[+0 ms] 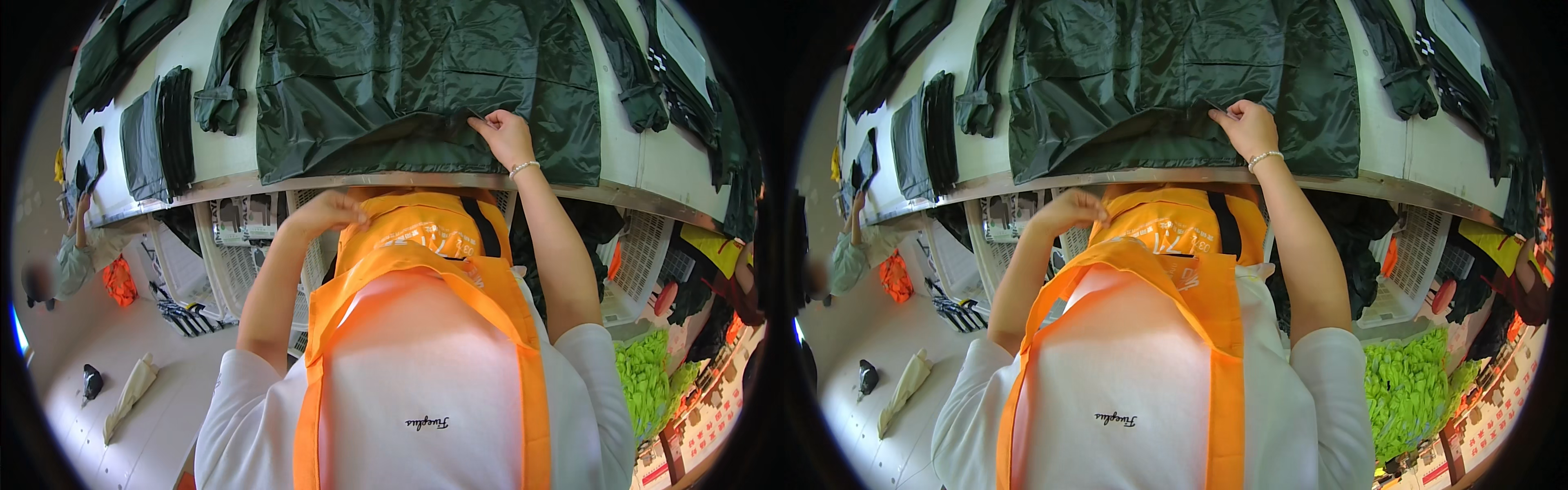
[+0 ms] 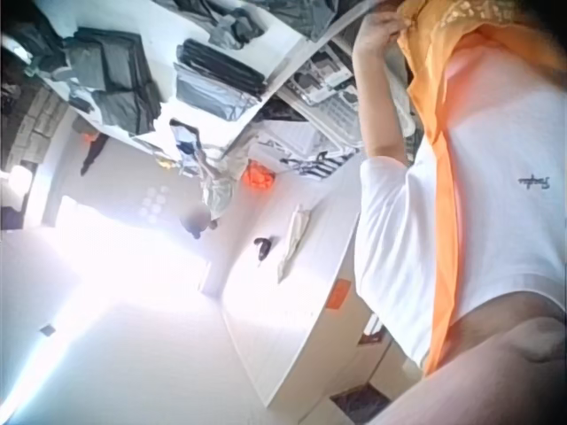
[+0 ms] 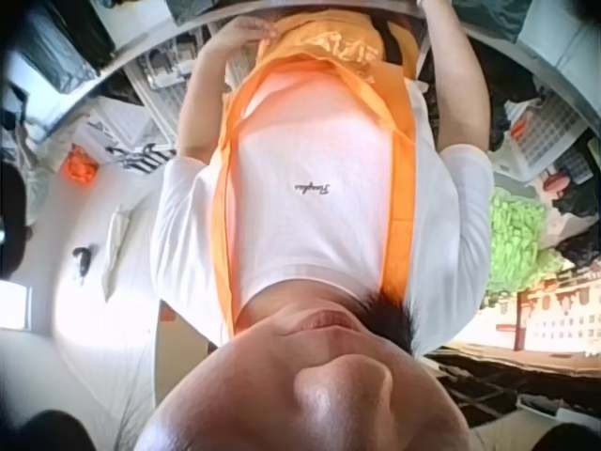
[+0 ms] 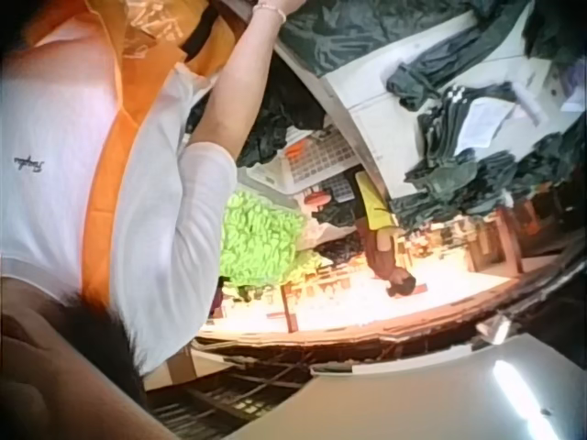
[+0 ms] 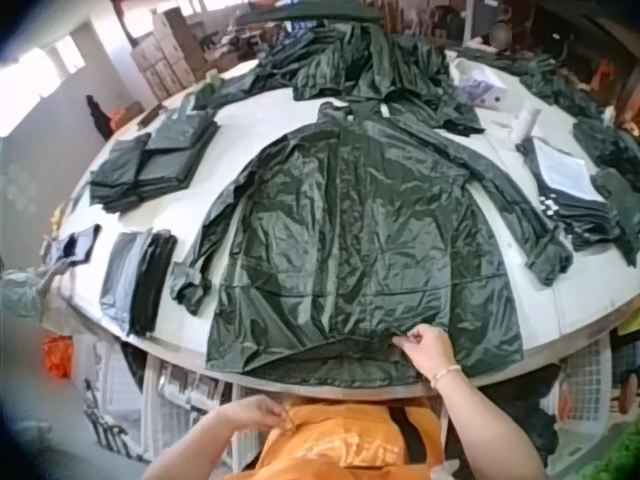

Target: The person folds a dark green jacket on a table. They smooth the fabric, fold the sleeves inward, fold the jacket in half, and then fold it again into a compact rectangle. The folded jacket is placed on a stack of similar items.

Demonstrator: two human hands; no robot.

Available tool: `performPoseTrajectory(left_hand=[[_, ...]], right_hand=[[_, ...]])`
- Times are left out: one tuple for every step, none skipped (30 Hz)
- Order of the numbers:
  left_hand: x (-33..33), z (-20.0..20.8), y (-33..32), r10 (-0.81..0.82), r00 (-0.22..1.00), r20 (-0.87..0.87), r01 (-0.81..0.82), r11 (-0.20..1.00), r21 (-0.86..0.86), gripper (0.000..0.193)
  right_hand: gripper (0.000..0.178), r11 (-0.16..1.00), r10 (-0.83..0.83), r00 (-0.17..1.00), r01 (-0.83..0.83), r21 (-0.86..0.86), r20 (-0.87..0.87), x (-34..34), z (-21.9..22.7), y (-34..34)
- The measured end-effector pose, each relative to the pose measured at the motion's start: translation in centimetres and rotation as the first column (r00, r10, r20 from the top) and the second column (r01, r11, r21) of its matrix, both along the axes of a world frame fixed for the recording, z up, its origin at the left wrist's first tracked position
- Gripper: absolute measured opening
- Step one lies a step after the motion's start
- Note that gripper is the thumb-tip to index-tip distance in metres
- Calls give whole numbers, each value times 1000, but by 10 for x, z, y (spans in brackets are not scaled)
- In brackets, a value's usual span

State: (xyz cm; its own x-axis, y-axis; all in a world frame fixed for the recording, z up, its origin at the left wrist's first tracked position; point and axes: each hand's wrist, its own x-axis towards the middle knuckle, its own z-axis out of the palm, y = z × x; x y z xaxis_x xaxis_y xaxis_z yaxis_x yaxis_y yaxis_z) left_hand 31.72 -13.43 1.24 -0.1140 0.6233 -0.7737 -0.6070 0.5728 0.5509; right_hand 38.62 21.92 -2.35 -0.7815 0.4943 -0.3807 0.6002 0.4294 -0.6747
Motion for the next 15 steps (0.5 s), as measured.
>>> performPoseTrajectory(left_hand=[[7,-13,-18,-113,990,-80,98,979,-179,18],[10,-27,-39,-145,982,-117,103,946,-308,25],[16,-40,-56,-386,887,-253,229,844,-485,29],[24,-51,-71,-610,723,-325,288,693,-661,33],[31,-53,-77,-800,504,-326,281,509,-814,37],[42,-56,-82,-839,389,-381,204,481,-853,40],[54,-53,-80,-868,264,-420,117,461,-880,43],[62,-52,-75,-888,133,-439,27,446,-894,46],[61,-53,-69,-833,201,-515,61,536,-842,45],[52,-48,-54,-768,267,-583,92,622,-778,44],[40,-41,-36,-692,336,-640,108,703,-703,43],[29,-27,-5,-593,429,-681,121,785,-607,39],[22,-10,29,-486,521,-702,119,856,-504,35],[21,5,58,-282,430,-857,91,959,-270,31],[21,16,85,-47,329,-943,91,996,-18,28]], right_hand=[[40,1000,9,1000,-9,-15,1,-2,0,2],[40,999,22,1000,-22,-30,1,-3,0,4],[40,999,30,1000,-30,-41,2,-3,0,5],[38,999,30,1000,-30,-29,-2,-5,5,2],[38,999,41,999,-41,-22,2,-6,7,2],[38,999,51,999,-51,-16,7,-6,7,3],[38,998,63,998,-63,-8,10,-7,7,5],[38,997,70,997,-70,-15,16,-8,7,6],[39,997,76,997,-76,-23,22,-11,6,7],[39,997,77,997,-76,-30,31,-10,5,8],[39,997,80,996,-79,-26,37,-10,5,8],[39,997,79,996,-78,-18,44,-10,5,8],[40,997,81,995,-81,-13,51,-9,6,8],[40,997,76,996,-75,-19,49,-9,6,8],[39,997,69,996,-68,-27,47,-9,5,9]])
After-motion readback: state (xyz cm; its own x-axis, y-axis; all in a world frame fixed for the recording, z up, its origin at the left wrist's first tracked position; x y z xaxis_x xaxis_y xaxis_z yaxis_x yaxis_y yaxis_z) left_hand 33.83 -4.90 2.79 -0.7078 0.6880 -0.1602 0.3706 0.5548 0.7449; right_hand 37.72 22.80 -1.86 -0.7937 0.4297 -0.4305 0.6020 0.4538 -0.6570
